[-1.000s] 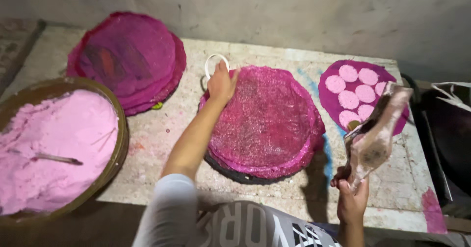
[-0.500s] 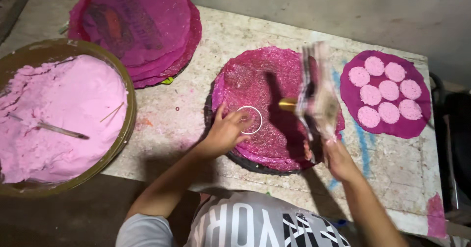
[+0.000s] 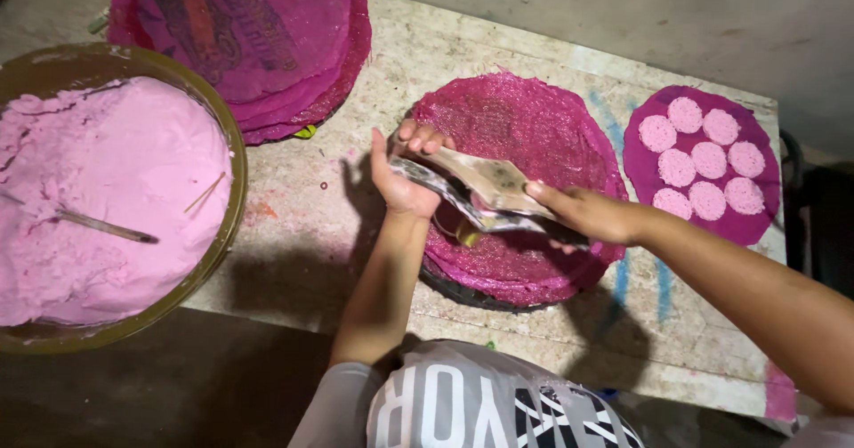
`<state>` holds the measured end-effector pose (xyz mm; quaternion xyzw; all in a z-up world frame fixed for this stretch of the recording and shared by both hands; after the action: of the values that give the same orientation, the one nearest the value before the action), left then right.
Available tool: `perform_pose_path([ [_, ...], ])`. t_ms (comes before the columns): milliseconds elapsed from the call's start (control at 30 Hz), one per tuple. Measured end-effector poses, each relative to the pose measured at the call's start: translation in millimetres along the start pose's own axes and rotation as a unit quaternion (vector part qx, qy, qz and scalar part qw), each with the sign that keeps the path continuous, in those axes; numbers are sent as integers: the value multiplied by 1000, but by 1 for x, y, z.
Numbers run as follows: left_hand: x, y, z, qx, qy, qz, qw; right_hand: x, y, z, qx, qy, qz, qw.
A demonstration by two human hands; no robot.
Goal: The person scoops pink dough from a bowl and uses a manual press to form round discs on a purple mat. They repeat this process, arranging the discs in rows.
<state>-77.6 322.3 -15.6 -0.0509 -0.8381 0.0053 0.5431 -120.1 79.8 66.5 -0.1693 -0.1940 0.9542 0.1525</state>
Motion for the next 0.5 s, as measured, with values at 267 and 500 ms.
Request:
perform_pose_path([
  [267,-28,40,1,28,-39,-20,999,14,-42,-18,-81,112,99,985],
  [500,-55,13,12,43,25,-14,999,12,-34,-8,-5,104,117,988],
])
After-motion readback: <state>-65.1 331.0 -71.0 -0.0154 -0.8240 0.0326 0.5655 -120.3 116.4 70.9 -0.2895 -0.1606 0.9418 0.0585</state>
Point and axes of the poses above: each hand's wrist, its own z-axis away from the middle knuckle, its own x-axis out of the palm, y = z × x, the point moved 4 cm from there along -z, towards the middle knuckle, and after that the axes turned 13 degrees about -y, right-handed, at the moved point
